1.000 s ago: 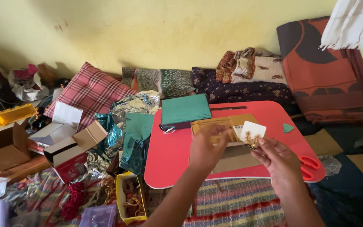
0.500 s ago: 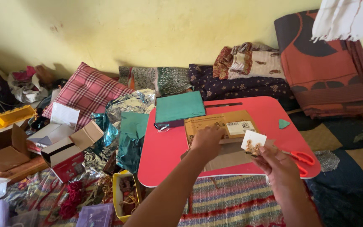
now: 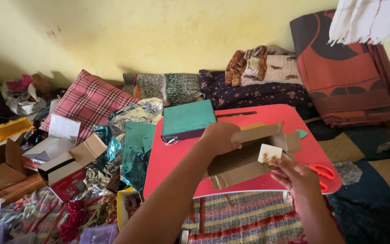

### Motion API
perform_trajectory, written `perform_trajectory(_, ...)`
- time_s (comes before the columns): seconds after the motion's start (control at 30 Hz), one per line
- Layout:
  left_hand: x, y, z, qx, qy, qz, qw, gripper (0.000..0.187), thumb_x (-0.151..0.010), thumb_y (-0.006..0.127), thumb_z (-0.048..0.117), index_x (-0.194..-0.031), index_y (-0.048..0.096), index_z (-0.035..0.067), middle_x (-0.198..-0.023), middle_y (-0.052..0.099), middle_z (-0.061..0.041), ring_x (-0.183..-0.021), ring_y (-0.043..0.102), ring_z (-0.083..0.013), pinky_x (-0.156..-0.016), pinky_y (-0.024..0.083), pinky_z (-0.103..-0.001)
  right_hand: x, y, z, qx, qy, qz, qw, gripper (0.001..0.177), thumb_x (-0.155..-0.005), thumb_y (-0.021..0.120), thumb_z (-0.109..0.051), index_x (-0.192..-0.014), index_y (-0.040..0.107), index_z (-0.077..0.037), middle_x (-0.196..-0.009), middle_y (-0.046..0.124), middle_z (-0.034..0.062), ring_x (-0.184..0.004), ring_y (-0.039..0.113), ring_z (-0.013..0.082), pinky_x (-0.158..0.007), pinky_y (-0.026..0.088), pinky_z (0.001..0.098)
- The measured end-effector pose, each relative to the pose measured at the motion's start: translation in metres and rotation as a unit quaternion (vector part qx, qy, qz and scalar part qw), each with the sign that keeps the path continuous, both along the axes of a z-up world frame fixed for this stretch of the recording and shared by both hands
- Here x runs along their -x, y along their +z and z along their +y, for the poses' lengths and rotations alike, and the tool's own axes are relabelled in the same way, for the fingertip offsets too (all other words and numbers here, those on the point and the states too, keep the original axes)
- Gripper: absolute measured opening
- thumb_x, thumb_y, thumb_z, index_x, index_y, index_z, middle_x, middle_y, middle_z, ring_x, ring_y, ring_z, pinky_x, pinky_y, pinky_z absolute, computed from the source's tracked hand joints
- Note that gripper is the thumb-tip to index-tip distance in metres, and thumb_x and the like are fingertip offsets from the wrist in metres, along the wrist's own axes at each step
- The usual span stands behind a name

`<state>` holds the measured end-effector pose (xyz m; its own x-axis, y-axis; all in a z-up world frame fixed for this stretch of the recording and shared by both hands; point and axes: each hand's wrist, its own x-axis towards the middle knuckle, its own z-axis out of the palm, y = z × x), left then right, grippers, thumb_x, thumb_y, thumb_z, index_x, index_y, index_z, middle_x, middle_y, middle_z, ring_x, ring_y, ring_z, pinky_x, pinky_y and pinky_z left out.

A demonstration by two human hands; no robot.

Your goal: The person wraps a rectangular box with green metallic paper on a red lap desk, folding edges and securing them with tape. They use scissors to trim excess paper and then place a small card into a cardboard box.

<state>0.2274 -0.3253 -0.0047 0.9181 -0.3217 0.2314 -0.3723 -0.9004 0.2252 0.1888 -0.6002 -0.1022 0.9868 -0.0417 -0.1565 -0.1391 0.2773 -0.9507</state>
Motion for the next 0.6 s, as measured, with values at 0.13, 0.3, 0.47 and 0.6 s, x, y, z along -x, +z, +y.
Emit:
perform_trajectory(0.13,-0.006,0.002,0.003,0.008,0.005,0.007,1.0,0.049,-0.07,0.081,0.049,-0.107,0.073,0.018,-0.103,0.074,-0.009,-0.102,0.068,-0.0343,-0.084,0.053,-0.05,-0.019,-0.001,-0.002,0.021,0.019,0.0,1.0,0.035,-0.094,0.069,-0.018,-0.117,0.069,0.009,-0.102,0.072,0.0164,-0.092,0.073,0.0241,-0.086,0.064,0.0393)
perform_trajectory(0.3,-0.011,0.003,0.004,-0.003,0.006,0.024,1.0,0.048,-0.071,0.081,0.051,-0.106,0.075,0.019,-0.104,0.074,-0.009,-0.103,0.069,-0.034,-0.086,0.053,-0.05,-0.044,0.007,-0.005,0.085,0.03,0.008,0.996,0.032,-0.092,0.073,-0.014,-0.115,0.071,0.008,-0.1,0.075,0.0191,-0.088,0.074,0.0263,-0.081,0.063,0.0383)
perform_trajectory(0.47,-0.015,0.007,0.004,0.017,0.023,0.036,0.999,0.046,-0.071,0.081,0.049,-0.105,0.075,0.019,-0.105,0.074,-0.009,-0.104,0.068,-0.0336,-0.087,0.053,-0.049,-0.077,0.011,-0.004,0.153,0.062,0.004,0.986,0.031,-0.091,0.072,-0.011,-0.116,0.072,0.007,-0.101,0.077,0.0188,-0.087,0.076,0.0272,-0.078,0.064,0.0391)
perform_trajectory(0.6,-0.017,0.005,0.002,0.007,0.025,0.026,0.999,0.045,-0.074,0.08,0.049,-0.106,0.075,0.017,-0.107,0.074,-0.009,-0.106,0.068,-0.0337,-0.089,0.053,-0.049,-0.098,0.001,-0.005,0.151,0.076,0.014,0.986,0.032,-0.094,0.069,-0.011,-0.119,0.07,0.009,-0.102,0.075,0.0172,-0.088,0.076,0.0262,-0.077,0.064,0.0384)
